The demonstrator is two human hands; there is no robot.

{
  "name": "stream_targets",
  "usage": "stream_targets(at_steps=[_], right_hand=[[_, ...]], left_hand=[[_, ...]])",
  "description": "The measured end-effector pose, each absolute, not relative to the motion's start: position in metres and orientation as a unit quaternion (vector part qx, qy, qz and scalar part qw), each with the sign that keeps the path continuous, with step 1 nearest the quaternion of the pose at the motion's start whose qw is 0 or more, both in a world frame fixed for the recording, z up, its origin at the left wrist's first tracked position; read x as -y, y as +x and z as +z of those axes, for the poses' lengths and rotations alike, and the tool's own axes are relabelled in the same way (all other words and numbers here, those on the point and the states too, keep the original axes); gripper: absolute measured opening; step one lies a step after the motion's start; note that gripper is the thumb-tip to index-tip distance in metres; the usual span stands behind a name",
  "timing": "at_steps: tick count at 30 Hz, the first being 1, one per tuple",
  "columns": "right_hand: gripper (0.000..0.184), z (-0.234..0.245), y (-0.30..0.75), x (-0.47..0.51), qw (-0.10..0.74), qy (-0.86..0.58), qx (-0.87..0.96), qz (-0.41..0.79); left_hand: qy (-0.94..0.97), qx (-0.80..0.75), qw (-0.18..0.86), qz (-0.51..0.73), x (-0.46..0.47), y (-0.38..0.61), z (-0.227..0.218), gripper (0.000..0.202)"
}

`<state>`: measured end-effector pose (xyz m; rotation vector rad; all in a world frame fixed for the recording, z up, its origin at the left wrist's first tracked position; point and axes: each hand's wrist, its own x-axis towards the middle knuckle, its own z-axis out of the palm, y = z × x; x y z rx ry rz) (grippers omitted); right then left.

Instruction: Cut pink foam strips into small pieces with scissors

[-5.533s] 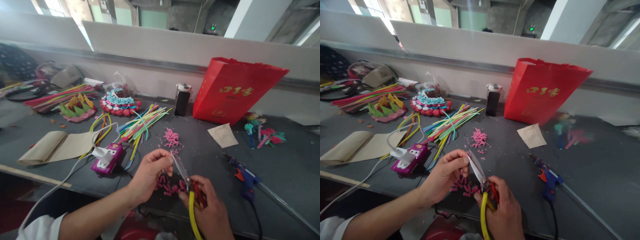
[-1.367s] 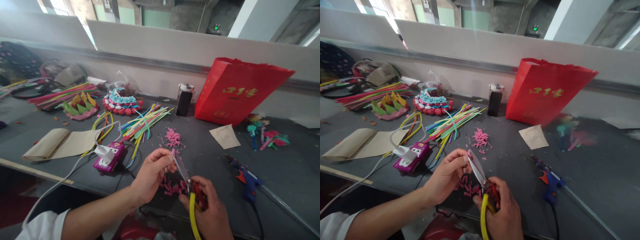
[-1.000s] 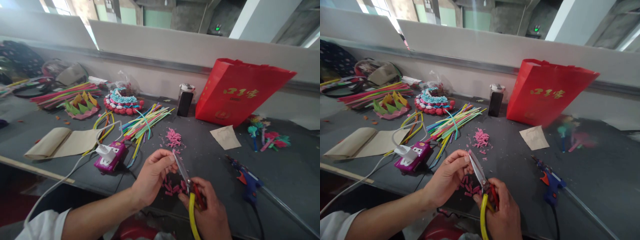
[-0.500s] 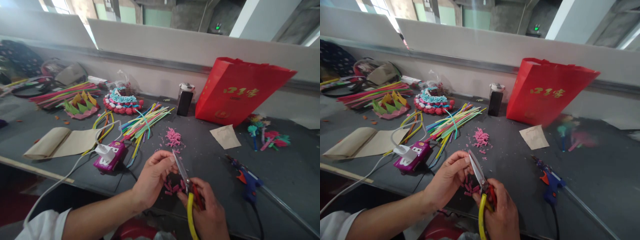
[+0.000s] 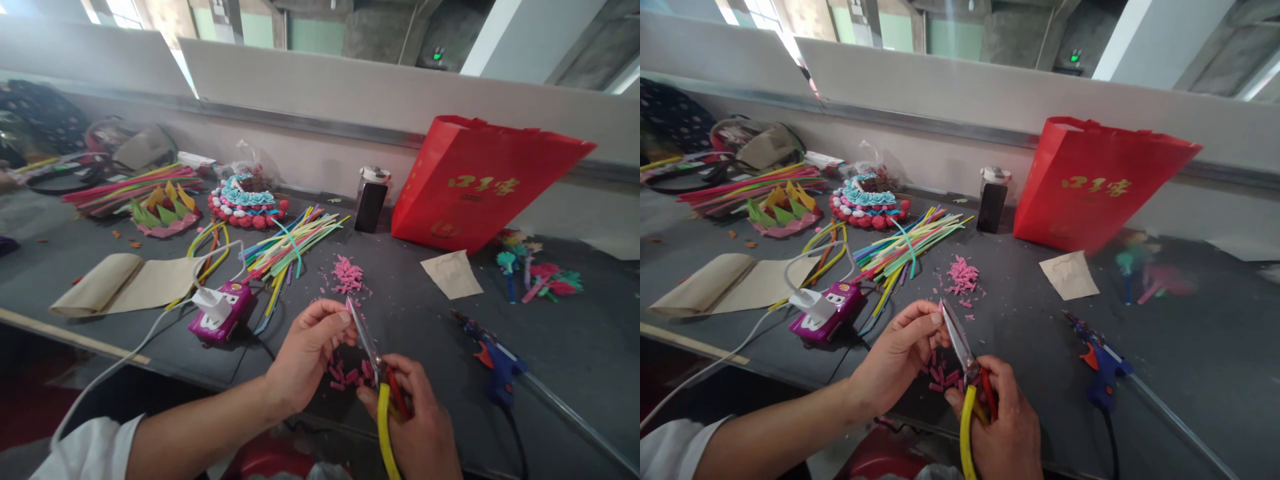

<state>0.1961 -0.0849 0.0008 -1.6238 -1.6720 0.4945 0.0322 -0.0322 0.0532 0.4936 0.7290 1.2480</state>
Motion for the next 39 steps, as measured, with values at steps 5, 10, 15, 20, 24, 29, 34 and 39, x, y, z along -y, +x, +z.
stream_targets(at_steps=[5,10,15,20,24,29,34,39], right_hand=[[0.042,0.0015,0.1975,0.0846,0.363,-0.637,0.653,0.187],[0.044,-0.0027,0.1986,0.0843,0.360,-0.636,0.658,0.184],[0.045,-0.0050,0.1994,0.0837,0.353,-0.637,0.661,0.185],[0.045,-0.0024,0.1973,0.0859,0.359,-0.632,0.659,0.195],[0.045,-0.0001,0.1967,0.0868,0.371,-0.628,0.648,0.219],[0.044,-0.0021,0.2026,0.0845,0.354,-0.644,0.642,0.219],[0.043,-0.0052,0.2055,0.0841,0.349,-0.638,0.651,0.216],[0.046,-0.0024,0.2031,0.0844,0.351,-0.636,0.651,0.217]], left_hand=[[0.228,-0.320,0.725,0.566,0.0323,0.0314,0.0509,0.007],[0.225,-0.325,0.725,0.564,0.0322,0.0313,0.0507,0.007],[0.222,-0.324,0.730,0.559,0.0315,0.0317,0.0515,0.007],[0.222,-0.314,0.738,0.555,0.0333,0.0334,0.0516,0.006],[0.228,-0.314,0.738,0.552,0.0334,0.0330,0.0510,0.006],[0.229,-0.301,0.737,0.560,0.0306,0.0307,0.0499,0.005],[0.231,-0.299,0.735,0.563,0.0306,0.0296,0.0509,0.005],[0.231,-0.299,0.747,0.547,0.0300,0.0300,0.0512,0.006]])
